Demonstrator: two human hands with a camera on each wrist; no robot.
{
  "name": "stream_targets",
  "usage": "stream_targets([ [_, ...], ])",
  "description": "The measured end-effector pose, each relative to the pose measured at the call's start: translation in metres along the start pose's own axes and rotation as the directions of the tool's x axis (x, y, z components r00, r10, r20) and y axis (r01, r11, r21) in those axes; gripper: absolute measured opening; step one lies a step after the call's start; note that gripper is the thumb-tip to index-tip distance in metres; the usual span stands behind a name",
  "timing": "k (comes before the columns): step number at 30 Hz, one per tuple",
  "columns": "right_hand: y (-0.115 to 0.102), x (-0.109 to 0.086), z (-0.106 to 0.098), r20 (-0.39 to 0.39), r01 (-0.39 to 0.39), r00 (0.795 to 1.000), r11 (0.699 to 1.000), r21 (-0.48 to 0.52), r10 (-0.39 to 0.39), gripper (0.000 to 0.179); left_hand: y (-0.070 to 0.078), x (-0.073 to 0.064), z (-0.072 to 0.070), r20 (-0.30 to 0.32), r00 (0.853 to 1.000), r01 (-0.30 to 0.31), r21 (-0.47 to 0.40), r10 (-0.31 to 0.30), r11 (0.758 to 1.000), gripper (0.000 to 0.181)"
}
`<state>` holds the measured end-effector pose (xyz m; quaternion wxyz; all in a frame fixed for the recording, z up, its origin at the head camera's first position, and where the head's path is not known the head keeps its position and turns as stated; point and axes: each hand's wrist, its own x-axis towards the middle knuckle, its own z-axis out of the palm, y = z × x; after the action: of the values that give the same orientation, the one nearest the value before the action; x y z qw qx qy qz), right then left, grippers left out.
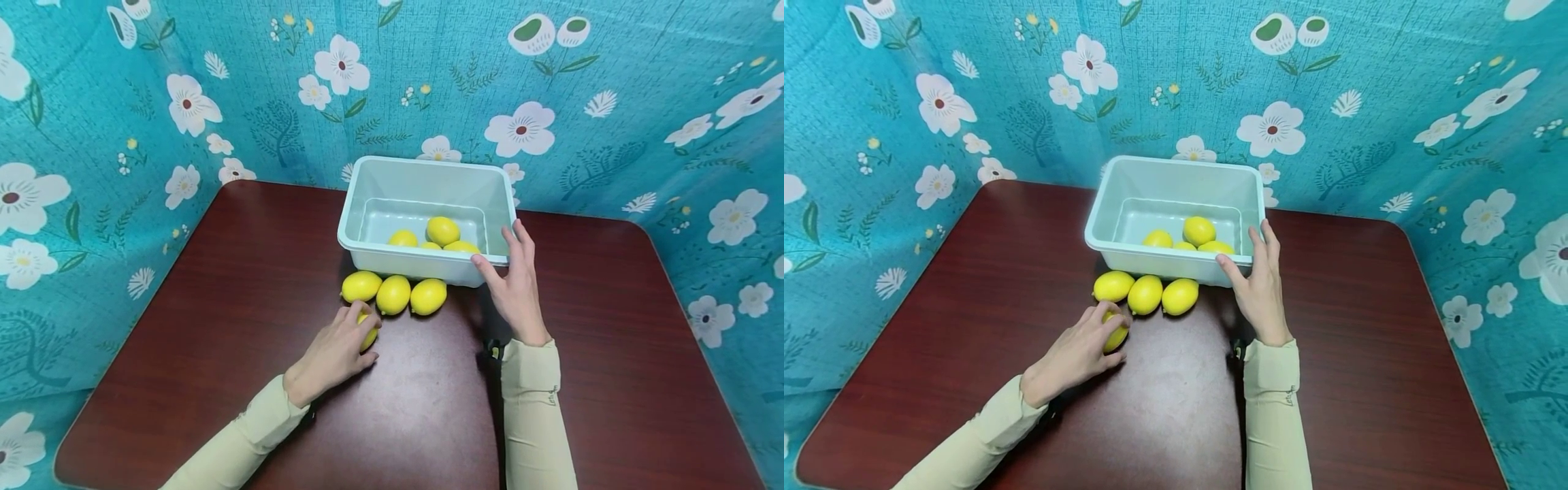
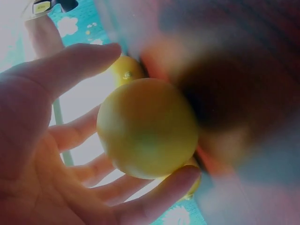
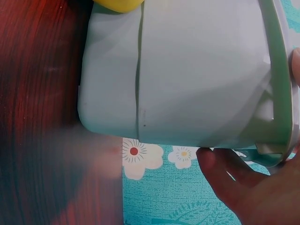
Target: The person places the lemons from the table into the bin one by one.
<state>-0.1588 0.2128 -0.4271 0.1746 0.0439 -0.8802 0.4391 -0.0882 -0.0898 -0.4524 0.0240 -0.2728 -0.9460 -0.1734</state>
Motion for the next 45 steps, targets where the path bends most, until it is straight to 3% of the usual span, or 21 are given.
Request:
stream_targets([
  [19, -0.0008, -0.0024, -0.0031, 0.026, 0.022, 0.999, 0.995, -0.097, -0.019, 0.074, -0.0011, -0.0006, -0.0012, 0.016, 1.0, -0.001, 0.004, 0.001, 1.0, 0.045],
  [45, 0.0001, -0.0024, -0.0039, 0.021, 0.01, 1.0, 0.991, -0.131, -0.007, 0.078, -0.0024, -0.0003, -0.0001, 0.002, 1.0, -0.016, -0.016, 0.016, 1.0, 0.046],
])
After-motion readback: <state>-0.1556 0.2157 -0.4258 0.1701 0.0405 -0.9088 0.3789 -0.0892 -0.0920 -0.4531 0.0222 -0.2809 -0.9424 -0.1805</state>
